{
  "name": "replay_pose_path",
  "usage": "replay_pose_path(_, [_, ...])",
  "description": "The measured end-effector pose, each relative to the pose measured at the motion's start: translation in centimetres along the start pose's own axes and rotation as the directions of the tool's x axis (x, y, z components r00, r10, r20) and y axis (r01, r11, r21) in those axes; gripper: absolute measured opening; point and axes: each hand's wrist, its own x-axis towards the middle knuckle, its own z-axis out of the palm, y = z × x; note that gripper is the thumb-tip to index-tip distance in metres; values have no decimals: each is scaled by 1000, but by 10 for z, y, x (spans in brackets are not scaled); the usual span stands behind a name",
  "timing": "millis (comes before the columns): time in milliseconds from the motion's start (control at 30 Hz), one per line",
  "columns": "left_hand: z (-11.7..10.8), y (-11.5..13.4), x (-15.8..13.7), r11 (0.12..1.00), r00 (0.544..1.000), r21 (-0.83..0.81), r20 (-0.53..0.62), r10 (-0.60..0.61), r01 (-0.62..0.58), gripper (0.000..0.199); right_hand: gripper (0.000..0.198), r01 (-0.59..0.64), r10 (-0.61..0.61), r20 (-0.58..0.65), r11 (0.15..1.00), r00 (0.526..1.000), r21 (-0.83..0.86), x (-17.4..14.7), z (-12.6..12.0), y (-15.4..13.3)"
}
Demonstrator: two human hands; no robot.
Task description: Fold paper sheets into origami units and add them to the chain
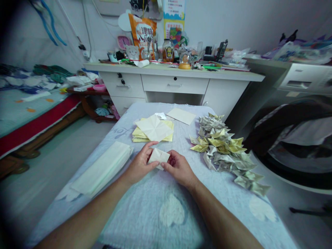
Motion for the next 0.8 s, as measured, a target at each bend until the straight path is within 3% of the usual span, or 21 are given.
replay_pose_path(133, [1,2,-1,999,999,-13,4,-33,33,68,28,-42,42,-29,999,999,-8,1,2,0])
replay_pose_path(333, [0,2,2,975,990,-182,93,-110,126,47,30,-58,60,-29,995,998,79,0,-2,-1])
replay_pose_path(467, [-2,6,4,929,983,-326,119,-141,173,44,11,32,-19,-85,988,996,154,-1,-5,0])
replay_pose_path(600, [-4,5,2,901,962,-347,168,-213,260,47,58,205,-211,-106,977,972,-61,-2,-4,-4])
replay_pose_path(633, [-5,4,1,892,954,-348,188,-234,288,49,57,232,-241,-79,966,967,-112,-2,-4,-5])
replay_pose_path(800, [-3,1,0,906,939,-278,223,-262,318,49,12,243,-248,-11,957,969,-155,-2,-2,-8])
